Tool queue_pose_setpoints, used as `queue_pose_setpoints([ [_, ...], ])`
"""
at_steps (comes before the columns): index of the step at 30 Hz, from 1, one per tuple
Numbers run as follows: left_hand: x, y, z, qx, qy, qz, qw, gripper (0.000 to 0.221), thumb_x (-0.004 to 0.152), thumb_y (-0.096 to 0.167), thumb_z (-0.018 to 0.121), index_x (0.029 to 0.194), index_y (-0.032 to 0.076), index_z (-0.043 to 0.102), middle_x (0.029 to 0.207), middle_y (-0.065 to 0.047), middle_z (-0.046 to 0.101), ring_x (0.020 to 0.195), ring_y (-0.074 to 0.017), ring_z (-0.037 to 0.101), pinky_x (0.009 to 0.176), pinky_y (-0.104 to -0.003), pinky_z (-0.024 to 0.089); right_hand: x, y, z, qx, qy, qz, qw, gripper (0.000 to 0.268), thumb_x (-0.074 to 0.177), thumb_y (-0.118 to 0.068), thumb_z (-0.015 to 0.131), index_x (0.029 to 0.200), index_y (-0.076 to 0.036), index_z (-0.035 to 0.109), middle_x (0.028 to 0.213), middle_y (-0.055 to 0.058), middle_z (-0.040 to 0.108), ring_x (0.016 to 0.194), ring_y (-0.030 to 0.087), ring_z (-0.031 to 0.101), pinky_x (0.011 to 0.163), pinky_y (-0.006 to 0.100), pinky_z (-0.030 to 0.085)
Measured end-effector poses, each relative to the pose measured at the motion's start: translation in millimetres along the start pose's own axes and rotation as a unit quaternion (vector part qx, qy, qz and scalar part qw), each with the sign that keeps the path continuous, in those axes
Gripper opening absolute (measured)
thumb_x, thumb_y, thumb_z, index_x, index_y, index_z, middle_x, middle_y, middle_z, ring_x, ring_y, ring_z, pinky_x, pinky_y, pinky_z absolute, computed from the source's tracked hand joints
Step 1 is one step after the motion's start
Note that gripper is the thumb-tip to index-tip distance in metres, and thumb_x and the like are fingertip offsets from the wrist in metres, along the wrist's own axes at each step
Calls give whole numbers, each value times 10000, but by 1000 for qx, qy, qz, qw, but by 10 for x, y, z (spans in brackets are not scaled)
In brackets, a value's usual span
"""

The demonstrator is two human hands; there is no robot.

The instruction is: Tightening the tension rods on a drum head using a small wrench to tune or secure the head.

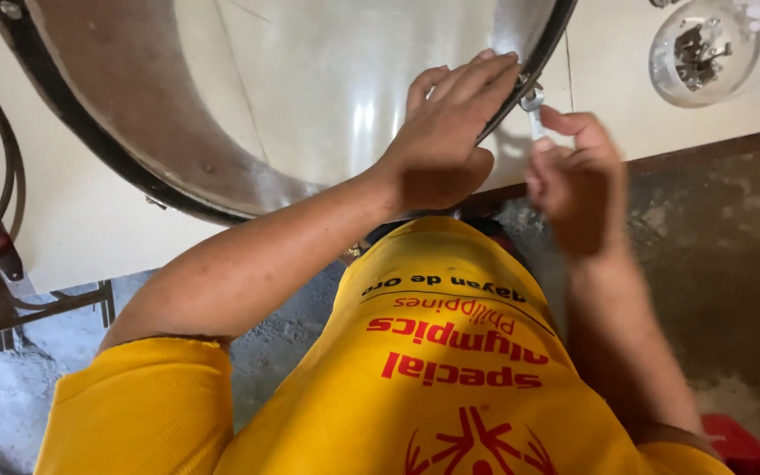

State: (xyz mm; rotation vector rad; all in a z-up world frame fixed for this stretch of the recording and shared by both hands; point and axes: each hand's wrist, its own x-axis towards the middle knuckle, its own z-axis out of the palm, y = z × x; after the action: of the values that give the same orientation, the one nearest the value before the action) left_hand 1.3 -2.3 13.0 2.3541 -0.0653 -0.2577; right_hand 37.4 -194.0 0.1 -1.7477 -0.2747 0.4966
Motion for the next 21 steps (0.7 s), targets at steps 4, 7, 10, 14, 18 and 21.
queue_pose_setpoints([
  [4,-10,-44,9,-10,-9,5,1000,903,711,58,506,1584,35,279,1666,-149,312,1569,-275,202,1247,-488,79,491,-164,-545,-133,-112,179,968,244,1010,-124,626,1239,-189,676,1097,25,668,698,97,530,658,249,485],
  [7,25,-49,7,-7,-22,4,1000,892,744,92,507,1596,43,248,1684,-142,273,1576,-264,169,1250,-491,56,1113,-134,-813,-312,-250,139,906,300,1028,-187,686,1326,-205,723,876,85,708,741,194,599,804,356,513],
  [10,22,13,-29,9,-34,-7,999,910,738,75,551,1594,36,243,1678,-163,259,1569,-302,160,1253,-501,53,1834,225,-975,-320,-396,137,850,341,977,-98,684,1304,-151,761,766,123,688,640,217,542,639,338,409],
  [14,-259,267,21,116,55,-14,992,875,627,-157,448,1491,-124,317,1574,-331,288,1458,-474,313,1224,-568,305,2033,315,-1057,-250,-464,107,843,352,962,-90,676,1294,-48,783,858,56,686,736,126,447,565,270,331],
  [18,-471,319,98,150,140,5,979,768,632,-309,484,1355,-56,538,1222,-195,552,1100,-362,552,931,-482,568,1224,-283,-1067,-385,-374,62,842,327,1036,-197,648,1334,-175,782,703,96,652,637,206,495,576,333,357],
  [21,-527,260,92,81,142,21,986,627,782,-226,512,1388,-64,499,1021,-163,548,901,-320,531,822,-467,522,501,-404,-871,-304,-188,89,930,308,1117,-130,584,1408,-135,684,911,111,693,783,194,613,761,382,504],
])
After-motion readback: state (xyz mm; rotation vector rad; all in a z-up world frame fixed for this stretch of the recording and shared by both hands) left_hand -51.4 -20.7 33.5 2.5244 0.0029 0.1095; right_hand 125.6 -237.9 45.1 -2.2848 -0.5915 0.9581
